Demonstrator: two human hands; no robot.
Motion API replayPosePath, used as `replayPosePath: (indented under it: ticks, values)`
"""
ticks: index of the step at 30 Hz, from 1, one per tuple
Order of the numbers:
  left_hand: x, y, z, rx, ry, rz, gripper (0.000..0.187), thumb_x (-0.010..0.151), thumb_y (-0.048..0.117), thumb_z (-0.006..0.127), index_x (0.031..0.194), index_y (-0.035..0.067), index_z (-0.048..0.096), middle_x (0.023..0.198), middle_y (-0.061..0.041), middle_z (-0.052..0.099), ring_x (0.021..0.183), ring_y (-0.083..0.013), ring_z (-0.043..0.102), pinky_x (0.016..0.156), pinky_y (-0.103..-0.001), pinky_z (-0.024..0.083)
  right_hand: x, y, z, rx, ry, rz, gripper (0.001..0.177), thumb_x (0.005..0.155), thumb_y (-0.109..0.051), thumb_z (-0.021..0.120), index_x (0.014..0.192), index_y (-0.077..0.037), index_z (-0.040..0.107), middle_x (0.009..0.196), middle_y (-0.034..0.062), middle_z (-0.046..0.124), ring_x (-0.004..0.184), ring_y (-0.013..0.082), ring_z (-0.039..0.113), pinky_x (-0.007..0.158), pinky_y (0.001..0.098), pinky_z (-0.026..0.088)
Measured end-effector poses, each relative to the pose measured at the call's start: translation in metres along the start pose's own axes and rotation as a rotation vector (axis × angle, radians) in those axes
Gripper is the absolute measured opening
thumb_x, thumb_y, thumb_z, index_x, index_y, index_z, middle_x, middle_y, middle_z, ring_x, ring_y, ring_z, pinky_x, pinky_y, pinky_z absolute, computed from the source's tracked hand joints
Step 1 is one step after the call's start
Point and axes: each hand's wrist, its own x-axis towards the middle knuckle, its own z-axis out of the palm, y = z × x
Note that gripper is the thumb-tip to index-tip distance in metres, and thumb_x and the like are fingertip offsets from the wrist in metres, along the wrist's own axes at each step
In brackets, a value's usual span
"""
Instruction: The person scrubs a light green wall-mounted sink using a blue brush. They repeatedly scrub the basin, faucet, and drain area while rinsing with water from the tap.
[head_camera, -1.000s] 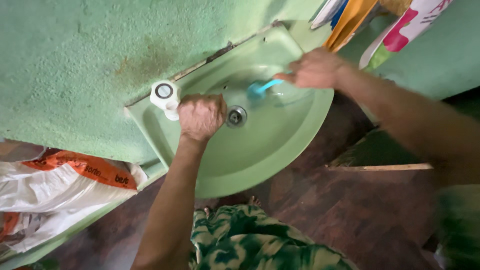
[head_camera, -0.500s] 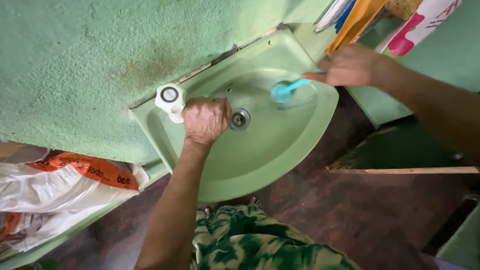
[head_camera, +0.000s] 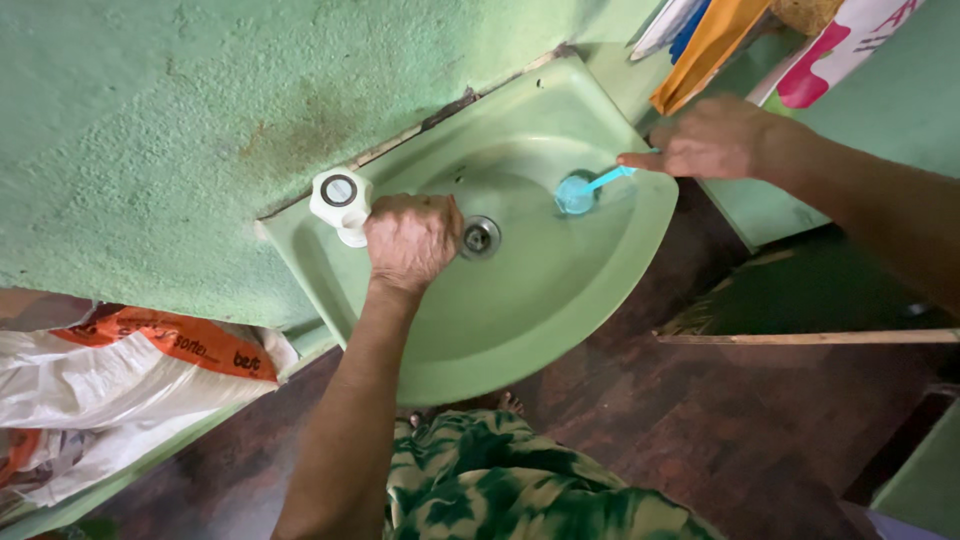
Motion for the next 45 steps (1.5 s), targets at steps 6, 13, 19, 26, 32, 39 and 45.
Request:
replayPosePath:
  ticks: [6,13,19,26,32,39,45]
  values:
    - [0.002,0.000,0.002,-0.007,0.010,0.000,0.034,0.091,0.022,0.070,0.060,0.014,0.060,0.062,-0.007,0.065,0.058,-0.0278,0.064,0.061,-0.041,0.051,0.052,-0.025,-0.021,0.015,0.012,-0.024,0.068,0.099,-0.015,0.049,0.163,-0.018,0.025,0.103,0.0151,0.064,0.067,0.0217,0.073,0.054,0.0363,0.063]
    - [-0.001,0.000,0.001,-0.025,0.000,0.014,0.031,0.090,0.020,0.070,0.061,0.013,0.060,0.062,-0.007,0.065,0.058,-0.0272,0.065,0.060,-0.041,0.051,0.058,-0.027,-0.022,0.056,0.036,-0.010,0.066,0.101,-0.017,0.050,0.162,-0.023,0.026,0.103,0.0125,0.064,0.071,0.0235,0.072,0.056,0.0374,0.062]
    - [-0.001,-0.001,0.002,-0.021,0.027,0.005,0.031,0.090,0.022,0.071,0.062,0.013,0.061,0.063,-0.007,0.065,0.059,-0.0273,0.065,0.062,-0.041,0.052,-0.008,-0.004,0.012,-0.002,-0.251,0.040,0.080,0.105,-0.017,0.043,0.169,-0.032,-0.003,0.091,0.0077,0.071,0.074,0.0201,0.072,0.062,0.0335,0.061]
    - [0.001,0.001,0.001,-0.008,0.002,0.013,0.033,0.090,0.021,0.070,0.059,0.014,0.060,0.060,-0.007,0.064,0.057,-0.0271,0.064,0.058,-0.041,0.050,0.054,-0.037,-0.009,0.093,0.095,0.060,0.065,0.099,-0.015,0.047,0.158,-0.032,0.027,0.116,0.0068,0.067,0.079,0.0243,0.074,0.058,0.0395,0.062]
    - [-0.001,-0.001,0.001,-0.003,0.010,0.033,0.033,0.091,0.020,0.068,0.060,0.014,0.060,0.061,-0.007,0.064,0.058,-0.0275,0.064,0.059,-0.041,0.050,0.060,-0.037,-0.014,-0.014,0.007,0.000,0.072,0.097,-0.015,0.048,0.164,-0.024,0.024,0.111,0.0059,0.067,0.081,0.0238,0.074,0.063,0.0391,0.061]
    - [0.000,-0.001,0.001,-0.020,0.003,0.016,0.034,0.092,0.023,0.069,0.061,0.014,0.061,0.060,-0.007,0.064,0.056,-0.0284,0.063,0.059,-0.042,0.051,-0.012,-0.018,0.018,0.124,-0.251,0.114,0.073,0.106,-0.024,0.041,0.172,-0.038,0.010,0.085,0.0057,0.066,0.074,0.0213,0.072,0.064,0.0358,0.062]
    - [0.000,0.000,0.001,-0.016,0.013,0.008,0.033,0.092,0.021,0.068,0.061,0.014,0.061,0.061,-0.008,0.064,0.057,-0.0282,0.063,0.060,-0.041,0.051,0.029,-0.074,0.026,0.338,0.002,0.147,0.069,0.097,-0.010,0.045,0.163,-0.009,0.025,0.078,0.0122,0.065,0.067,0.0285,0.071,0.056,0.0432,0.060]
